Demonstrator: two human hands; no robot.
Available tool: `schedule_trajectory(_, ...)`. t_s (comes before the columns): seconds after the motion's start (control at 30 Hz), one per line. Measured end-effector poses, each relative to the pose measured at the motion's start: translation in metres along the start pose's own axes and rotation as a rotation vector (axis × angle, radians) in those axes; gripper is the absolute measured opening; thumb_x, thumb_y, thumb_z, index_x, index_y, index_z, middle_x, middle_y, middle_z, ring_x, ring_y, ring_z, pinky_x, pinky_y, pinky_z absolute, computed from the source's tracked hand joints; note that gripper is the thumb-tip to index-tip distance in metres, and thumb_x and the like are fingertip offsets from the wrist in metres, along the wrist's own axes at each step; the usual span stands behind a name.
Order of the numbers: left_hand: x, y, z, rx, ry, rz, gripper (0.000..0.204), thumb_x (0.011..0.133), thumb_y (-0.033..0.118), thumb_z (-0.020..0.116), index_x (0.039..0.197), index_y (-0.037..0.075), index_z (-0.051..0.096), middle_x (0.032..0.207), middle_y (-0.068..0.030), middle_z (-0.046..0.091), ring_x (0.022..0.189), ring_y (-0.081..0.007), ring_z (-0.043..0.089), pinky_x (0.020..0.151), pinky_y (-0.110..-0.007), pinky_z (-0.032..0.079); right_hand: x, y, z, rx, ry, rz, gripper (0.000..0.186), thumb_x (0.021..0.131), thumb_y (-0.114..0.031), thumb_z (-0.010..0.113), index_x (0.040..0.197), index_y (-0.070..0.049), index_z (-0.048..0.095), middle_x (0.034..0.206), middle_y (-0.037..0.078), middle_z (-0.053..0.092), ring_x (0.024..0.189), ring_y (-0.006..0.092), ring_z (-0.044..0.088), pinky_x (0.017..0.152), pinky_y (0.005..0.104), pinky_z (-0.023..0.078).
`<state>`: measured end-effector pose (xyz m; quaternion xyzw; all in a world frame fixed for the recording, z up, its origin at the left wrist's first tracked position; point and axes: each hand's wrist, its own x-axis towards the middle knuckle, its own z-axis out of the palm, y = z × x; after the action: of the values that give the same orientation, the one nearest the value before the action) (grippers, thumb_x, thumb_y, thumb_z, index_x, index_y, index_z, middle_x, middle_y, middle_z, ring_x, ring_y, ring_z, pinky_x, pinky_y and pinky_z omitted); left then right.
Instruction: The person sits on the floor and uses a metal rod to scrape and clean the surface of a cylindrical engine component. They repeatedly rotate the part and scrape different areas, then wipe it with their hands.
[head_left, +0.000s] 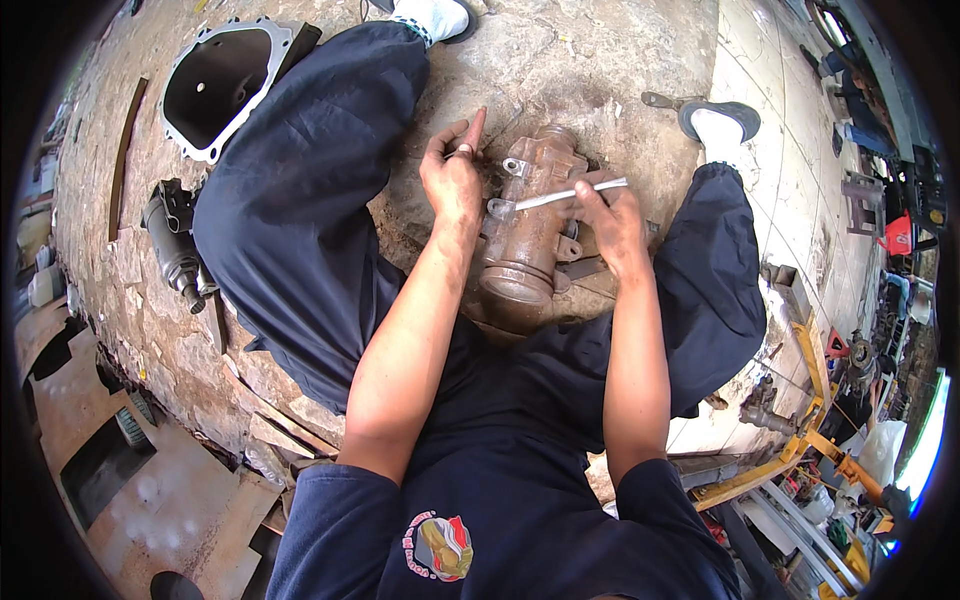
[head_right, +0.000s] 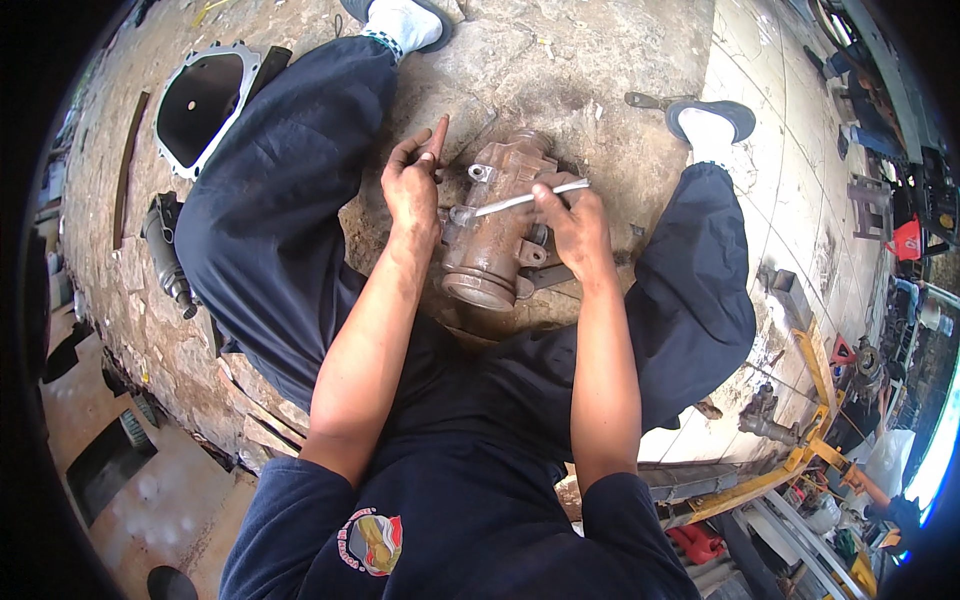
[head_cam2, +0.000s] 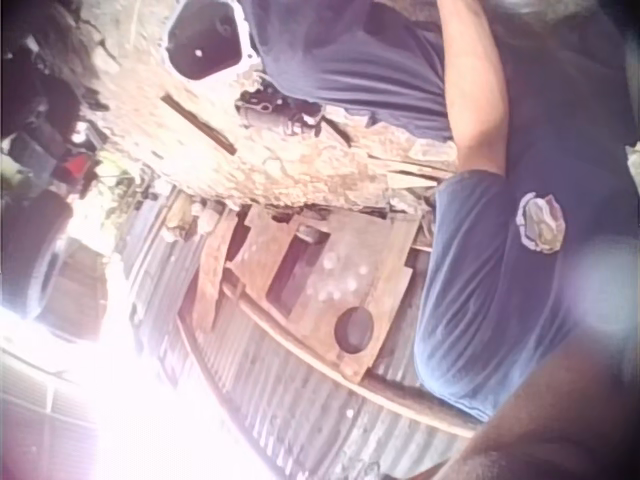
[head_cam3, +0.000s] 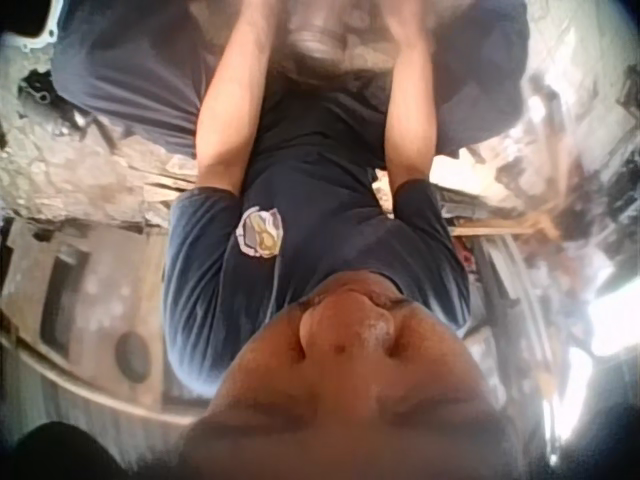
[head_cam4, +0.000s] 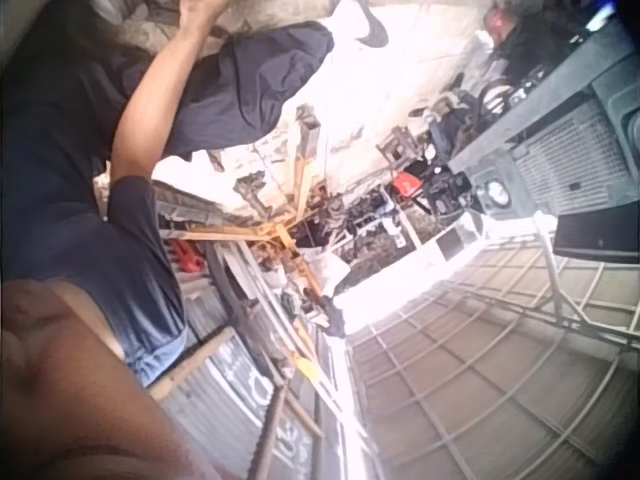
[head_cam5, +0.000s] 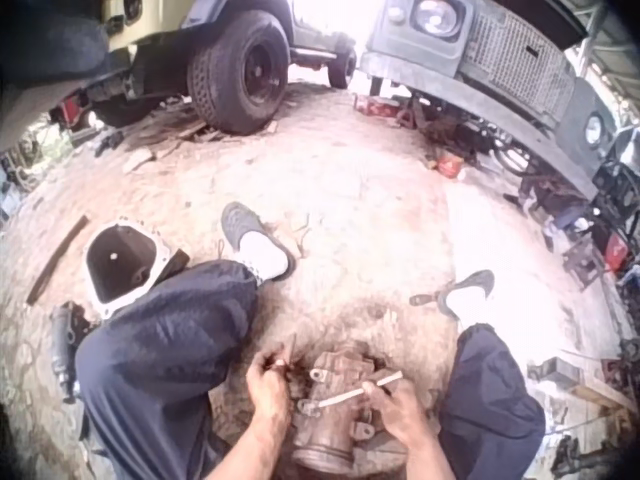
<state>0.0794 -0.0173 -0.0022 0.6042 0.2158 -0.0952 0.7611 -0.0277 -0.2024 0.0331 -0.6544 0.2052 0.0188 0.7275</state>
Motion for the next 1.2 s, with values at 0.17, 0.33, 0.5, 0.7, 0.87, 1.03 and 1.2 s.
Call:
schedule_trajectory(0.17, -0.003, 0.004, 0.004, -0.068, -0.022, -0.053, 0.035, 0.096, -0.003, 0.055, 0.129, -0.004, 0.065, 0.102, -0.0082, 0.067, 0.081, -0.0148, 0.061, 0.075, -0.030, 0.047, 0.019, 0.017, 0.008, 0.038, 0.384, -0.204, 0.026, 0.104, -0.014, 0.065, 0.113, 0.009, 0.063, 0.098, 0.015, 0.070, 0.085, 0.0229, 0.073, 0.076, 0.0368, 0.065)
schedule_trajectory(0.33, -0.001, 0.004, 0.000, -0.089, -0.006, -0.063, 0.031, 0.095, -0.006, 0.054, 0.123, -0.007, 0.066, 0.096, -0.0065, 0.061, 0.080, -0.0142, 0.057, 0.075, -0.029, 0.048, 0.002, -0.003, 0.001, -0.052, 0.209, 0.013, 0.024, 0.104, -0.013, 0.064, 0.110, 0.010, 0.066, 0.100, 0.016, 0.072, 0.085, 0.0231, 0.075, 0.074, 0.0353, 0.063)
schedule_trajectory(0.5, 0.001, -0.007, 0.007, 0.008, 0.049, 0.027, 0.024, 0.096, -0.001, 0.062, 0.119, -0.005, 0.068, 0.091, -0.0028, 0.059, 0.079, -0.0119, 0.053, 0.075, -0.027, 0.046, 0.018, -0.015, -0.003, -0.120, 0.316, -0.093, 0.023, 0.104, -0.012, 0.064, 0.109, 0.009, 0.067, 0.090, 0.015, 0.074, 0.078, 0.0219, 0.075, 0.073, 0.0321, 0.061)
schedule_trajectory(0.7, 0.007, -0.011, 0.006, 0.019, 0.105, 0.062, 0.025, 0.096, 0.002, 0.067, 0.121, -0.003, 0.068, 0.088, -0.0017, 0.058, 0.078, -0.0113, 0.053, 0.075, -0.026, 0.046, 0.028, -0.009, -0.009, -0.376, 0.357, -0.183, 0.024, 0.104, -0.014, 0.064, 0.111, 0.009, 0.067, 0.099, 0.018, 0.075, 0.081, 0.0214, 0.075, 0.072, 0.0337, 0.062)
schedule_trajectory(0.87, -0.002, -0.002, 0.004, 0.083, 0.045, 0.041, 0.027, 0.096, 0.004, 0.067, 0.123, -0.002, 0.067, 0.089, -0.0019, 0.058, 0.078, -0.0116, 0.054, 0.076, -0.027, 0.046, 0.019, -0.016, -0.002, -0.062, 0.149, -0.113, 0.024, 0.104, -0.012, 0.063, 0.110, 0.011, 0.066, 0.097, 0.017, 0.074, 0.082, 0.0209, 0.074, 0.072, 0.0336, 0.063)
schedule_trajectory(1.03, -0.001, -0.004, 0.006, 0.014, 0.032, 0.029, 0.029, 0.096, 0.007, 0.068, 0.123, -0.003, 0.067, 0.089, -0.0021, 0.058, 0.077, -0.0110, 0.054, 0.073, -0.027, 0.046, 0.026, -0.018, -0.002, -0.194, 0.281, -0.158, 0.023, 0.104, -0.011, 0.065, 0.111, 0.011, 0.066, 0.097, 0.017, 0.074, 0.085, 0.0216, 0.075, 0.073, 0.0338, 0.064)
schedule_trajectory(1.2, -0.004, 0.001, 0.005, 0.087, 0.052, 0.053, 0.028, 0.096, 0.008, 0.070, 0.122, -0.002, 0.068, 0.089, -0.0017, 0.058, 0.076, -0.0106, 0.054, 0.072, -0.026, 0.046, 0.016, -0.020, -0.003, -0.100, -0.005, 0.001, 0.022, 0.103, -0.011, 0.066, 0.110, 0.010, 0.066, 0.099, 0.017, 0.074, 0.085, 0.0234, 0.076, 0.072, 0.0338, 0.063)
